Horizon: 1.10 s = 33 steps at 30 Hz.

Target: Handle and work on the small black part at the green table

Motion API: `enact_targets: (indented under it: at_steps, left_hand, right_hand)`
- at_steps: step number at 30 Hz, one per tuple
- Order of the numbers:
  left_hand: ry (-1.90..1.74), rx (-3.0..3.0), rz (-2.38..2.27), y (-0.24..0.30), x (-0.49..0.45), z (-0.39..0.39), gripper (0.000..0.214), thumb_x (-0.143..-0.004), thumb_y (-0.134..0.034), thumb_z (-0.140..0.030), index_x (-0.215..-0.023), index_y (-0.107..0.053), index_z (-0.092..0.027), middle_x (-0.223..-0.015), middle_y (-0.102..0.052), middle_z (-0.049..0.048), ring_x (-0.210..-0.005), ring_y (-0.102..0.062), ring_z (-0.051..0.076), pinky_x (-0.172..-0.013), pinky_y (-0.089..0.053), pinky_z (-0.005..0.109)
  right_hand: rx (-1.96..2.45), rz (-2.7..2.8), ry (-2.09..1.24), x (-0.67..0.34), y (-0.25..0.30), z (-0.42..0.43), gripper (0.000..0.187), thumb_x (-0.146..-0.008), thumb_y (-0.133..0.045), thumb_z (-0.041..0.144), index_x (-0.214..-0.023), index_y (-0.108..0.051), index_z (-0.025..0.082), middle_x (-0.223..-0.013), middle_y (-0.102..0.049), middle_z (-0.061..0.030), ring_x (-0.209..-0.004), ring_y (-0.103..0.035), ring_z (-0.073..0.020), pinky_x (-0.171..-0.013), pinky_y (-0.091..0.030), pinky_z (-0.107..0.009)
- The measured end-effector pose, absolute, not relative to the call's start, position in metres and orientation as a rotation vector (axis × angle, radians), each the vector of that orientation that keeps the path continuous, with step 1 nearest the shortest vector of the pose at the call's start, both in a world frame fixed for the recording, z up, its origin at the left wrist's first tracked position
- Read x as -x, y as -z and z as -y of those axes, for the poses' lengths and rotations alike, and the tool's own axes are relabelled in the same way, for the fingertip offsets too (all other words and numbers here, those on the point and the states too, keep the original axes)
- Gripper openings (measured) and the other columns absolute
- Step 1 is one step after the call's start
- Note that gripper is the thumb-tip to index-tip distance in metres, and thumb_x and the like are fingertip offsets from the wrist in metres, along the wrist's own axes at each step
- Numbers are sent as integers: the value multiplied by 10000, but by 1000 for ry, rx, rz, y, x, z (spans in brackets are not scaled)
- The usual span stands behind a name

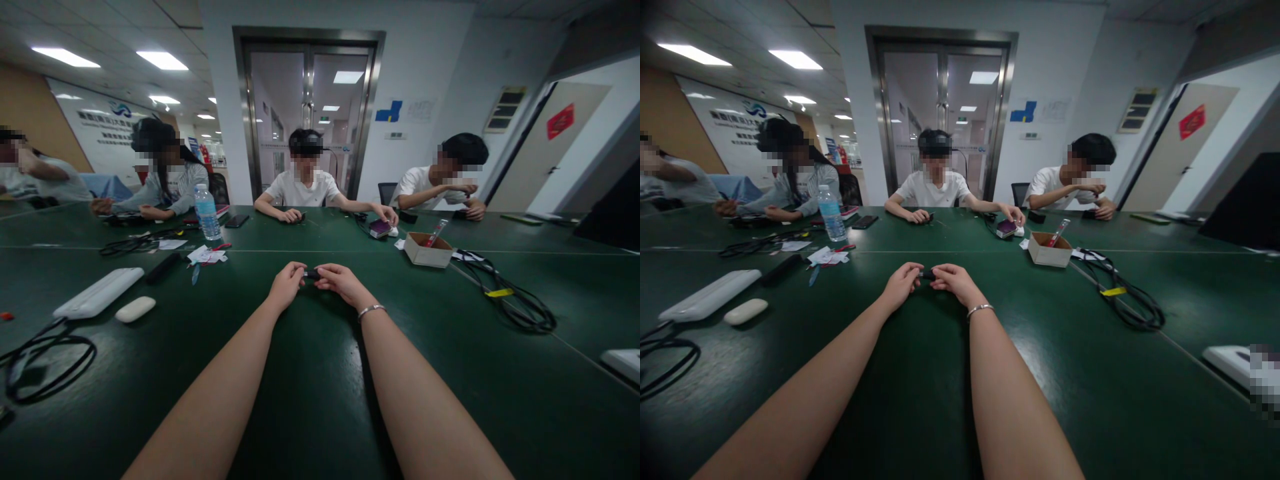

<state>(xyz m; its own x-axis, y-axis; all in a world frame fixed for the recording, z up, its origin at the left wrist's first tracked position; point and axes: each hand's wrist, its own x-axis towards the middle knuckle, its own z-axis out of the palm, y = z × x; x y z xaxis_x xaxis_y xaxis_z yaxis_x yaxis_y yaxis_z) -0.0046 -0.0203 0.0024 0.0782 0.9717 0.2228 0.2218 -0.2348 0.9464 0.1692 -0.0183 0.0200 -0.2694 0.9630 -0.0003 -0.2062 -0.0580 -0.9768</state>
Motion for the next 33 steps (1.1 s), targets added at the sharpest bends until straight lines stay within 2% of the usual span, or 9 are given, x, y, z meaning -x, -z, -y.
enact_targets:
  at_steps: [4,9,15,19,23,27,31,33]
  left_hand:
    - [-1219,-1573,-1226,-4,4,22,280,-850,-430,-330,-1038,-567,-175,-668,-541,-5,-521,-471,91,-499,-374,201]
    - [-1254,-1559,-1230,-5,3,22,267,-798,-453,-218,-1033,-578,-188,-709,-538,-6,-570,-487,92,-519,-386,192]
    - [-1244,-1566,-1220,-3,4,21,282,-849,-421,-348,-1009,-577,-176,-651,-511,-12,-519,-460,93,-472,-356,194]
    - [-1239,-1546,-1242,-3,4,20,256,-825,-452,-294,-1017,-578,-179,-692,-530,-5,-534,-465,89,-484,-364,191]
    - [-1228,-1576,-1244,-3,5,20,293,-854,-415,-343,-1020,-588,-176,-647,-528,-4,-512,-455,94,-471,-348,196]
    - [-1249,-1563,-1248,-1,5,19,261,-819,-463,-289,-1017,-598,-183,-706,-555,3,-539,-474,93,-493,-363,197]
    - [-1233,-1578,-1238,-2,5,20,288,-848,-427,-351,-1008,-598,-183,-650,-536,-6,-512,-456,96,-478,-347,201]
    - [-1245,-1602,-1245,-2,4,20,265,-829,-460,-318,-1008,-603,-186,-672,-544,-3,-536,-471,95,-489,-351,195]
  right_hand:
    - [931,1217,-1520,-169,-20,18,66,-832,-646,90,-897,-634,96,-762,-669,-69,-596,-660,-112,-565,-564,-153]
    - [930,1215,-1520,-168,-19,17,75,-822,-648,75,-893,-630,93,-756,-664,-67,-589,-662,-118,-551,-563,-155]
    - [930,1210,-1524,-168,-21,19,79,-823,-654,79,-897,-628,88,-756,-667,-71,-580,-658,-113,-550,-561,-153]
    - [935,1209,-1529,-168,-22,20,61,-832,-648,84,-890,-632,90,-753,-667,-72,-589,-661,-115,-551,-562,-151]
    - [932,1212,-1532,-168,-22,20,60,-842,-631,76,-900,-631,91,-766,-669,-77,-593,-661,-115,-555,-564,-154]
    - [933,1216,-1528,-168,-22,19,64,-832,-649,90,-895,-638,95,-761,-668,-73,-600,-662,-118,-557,-566,-157]
    - [935,1219,-1526,-168,-22,19,63,-835,-644,88,-897,-634,95,-774,-670,-74,-594,-660,-115,-555,-566,-156]
    - [939,1219,-1526,-168,-22,19,64,-842,-631,80,-905,-630,92,-766,-669,-75,-593,-660,-115,-554,-564,-155]
